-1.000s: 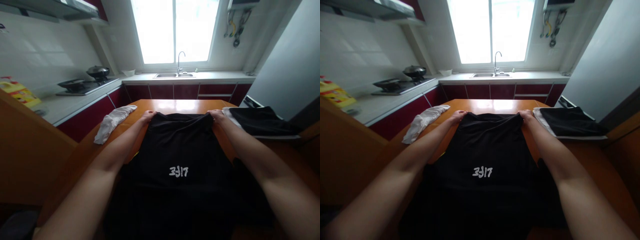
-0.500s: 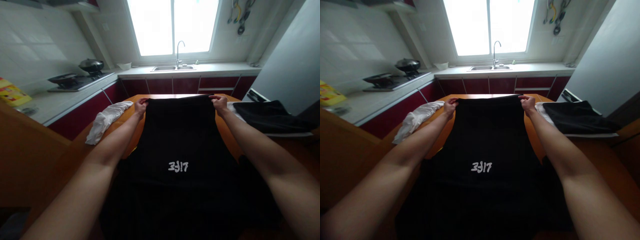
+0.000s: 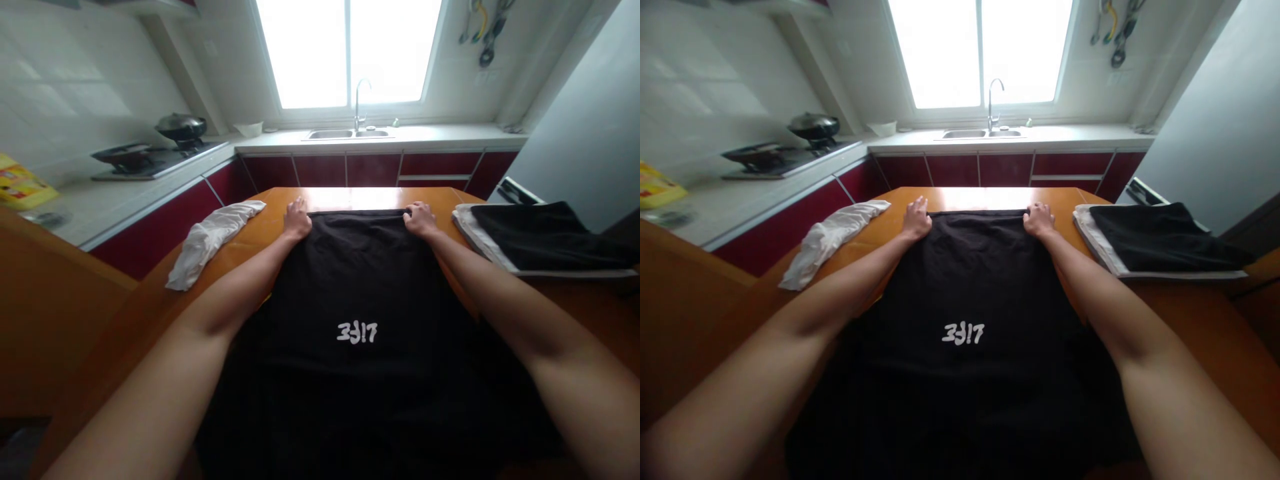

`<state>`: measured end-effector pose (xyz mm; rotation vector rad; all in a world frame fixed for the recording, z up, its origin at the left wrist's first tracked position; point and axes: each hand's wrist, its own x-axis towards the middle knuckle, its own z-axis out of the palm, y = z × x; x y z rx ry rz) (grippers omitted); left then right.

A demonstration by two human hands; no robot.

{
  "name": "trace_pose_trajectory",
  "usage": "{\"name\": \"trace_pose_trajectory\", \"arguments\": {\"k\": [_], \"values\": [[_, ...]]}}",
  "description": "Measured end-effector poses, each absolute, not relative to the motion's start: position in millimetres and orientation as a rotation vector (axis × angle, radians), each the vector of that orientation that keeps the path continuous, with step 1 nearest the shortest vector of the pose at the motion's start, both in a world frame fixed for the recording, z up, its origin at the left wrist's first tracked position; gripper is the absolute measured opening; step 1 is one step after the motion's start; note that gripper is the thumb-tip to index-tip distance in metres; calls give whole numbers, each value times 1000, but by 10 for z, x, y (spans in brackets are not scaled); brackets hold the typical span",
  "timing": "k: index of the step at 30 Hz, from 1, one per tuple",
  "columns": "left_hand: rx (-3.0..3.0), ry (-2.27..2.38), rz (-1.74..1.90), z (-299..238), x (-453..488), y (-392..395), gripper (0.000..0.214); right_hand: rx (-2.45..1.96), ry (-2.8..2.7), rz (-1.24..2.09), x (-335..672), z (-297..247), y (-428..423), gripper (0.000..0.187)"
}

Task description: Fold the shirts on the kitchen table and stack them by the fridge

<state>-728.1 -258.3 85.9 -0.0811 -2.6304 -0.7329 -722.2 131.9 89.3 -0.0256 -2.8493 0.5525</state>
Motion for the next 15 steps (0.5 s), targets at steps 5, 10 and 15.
{"name": "trace_pose_trajectory", "arguments": {"k": [5, 10, 15], "values": [[-205, -2948, -538, 858, -7224, -2495, 54, 82, -2961, 511, -7084, 807, 1105, 51], [-121, -3040, -541, 803, -7304, -2595, 59, 85, -3056, 505, -7115, 727, 1106, 62], [-82, -2823, -710, 776, -7443, -2667, 44, -24, -2867, 553, -7311, 814, 1260, 45]]}}
